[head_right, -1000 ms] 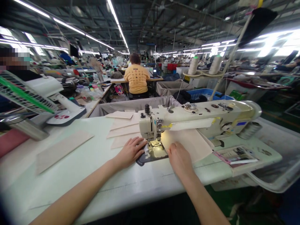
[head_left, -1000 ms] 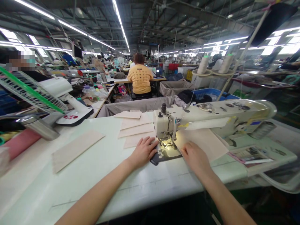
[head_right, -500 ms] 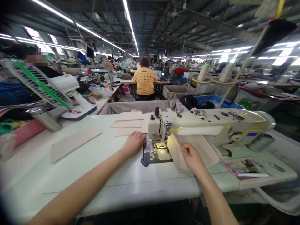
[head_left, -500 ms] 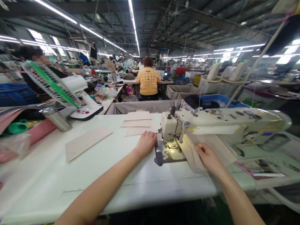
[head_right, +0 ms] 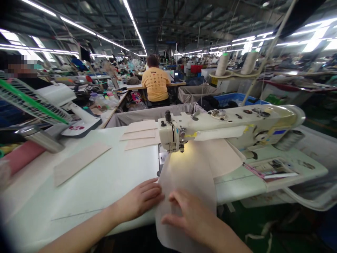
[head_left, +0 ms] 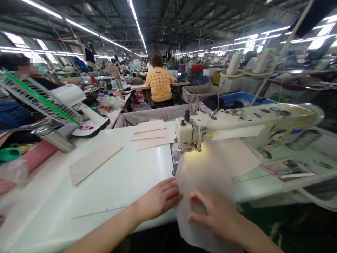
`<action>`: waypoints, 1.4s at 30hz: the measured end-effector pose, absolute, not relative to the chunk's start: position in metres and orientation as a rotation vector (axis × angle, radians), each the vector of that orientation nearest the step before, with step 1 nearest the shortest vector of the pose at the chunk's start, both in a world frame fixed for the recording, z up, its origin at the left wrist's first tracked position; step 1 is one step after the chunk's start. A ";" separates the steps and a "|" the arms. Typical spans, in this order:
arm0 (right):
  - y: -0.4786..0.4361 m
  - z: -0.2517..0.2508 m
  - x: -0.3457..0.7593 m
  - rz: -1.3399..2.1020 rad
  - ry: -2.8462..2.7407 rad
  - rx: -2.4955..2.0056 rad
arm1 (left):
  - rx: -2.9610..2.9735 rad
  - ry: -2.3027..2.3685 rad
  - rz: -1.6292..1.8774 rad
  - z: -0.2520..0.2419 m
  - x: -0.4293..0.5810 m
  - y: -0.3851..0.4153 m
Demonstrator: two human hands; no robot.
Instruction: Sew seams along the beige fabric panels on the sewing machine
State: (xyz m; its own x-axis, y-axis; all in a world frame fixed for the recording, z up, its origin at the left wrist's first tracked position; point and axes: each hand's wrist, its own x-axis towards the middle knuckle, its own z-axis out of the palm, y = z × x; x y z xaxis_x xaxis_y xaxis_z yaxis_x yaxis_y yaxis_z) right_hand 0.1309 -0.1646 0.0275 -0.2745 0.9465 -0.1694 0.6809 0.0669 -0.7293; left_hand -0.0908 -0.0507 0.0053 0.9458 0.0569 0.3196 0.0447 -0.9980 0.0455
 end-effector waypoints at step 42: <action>-0.112 -0.026 0.137 0.687 -1.460 -1.649 | 2.198 1.559 0.492 -0.002 -0.115 -0.049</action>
State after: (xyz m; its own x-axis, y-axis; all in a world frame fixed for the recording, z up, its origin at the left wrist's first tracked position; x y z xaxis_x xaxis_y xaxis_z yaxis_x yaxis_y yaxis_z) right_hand 0.1367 -0.1125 -0.0259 0.1824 0.9766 0.1135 0.5354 -0.0019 -0.8446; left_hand -0.1146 -0.0494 -0.0017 0.3161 0.9472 0.0536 0.8065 -0.2981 0.5105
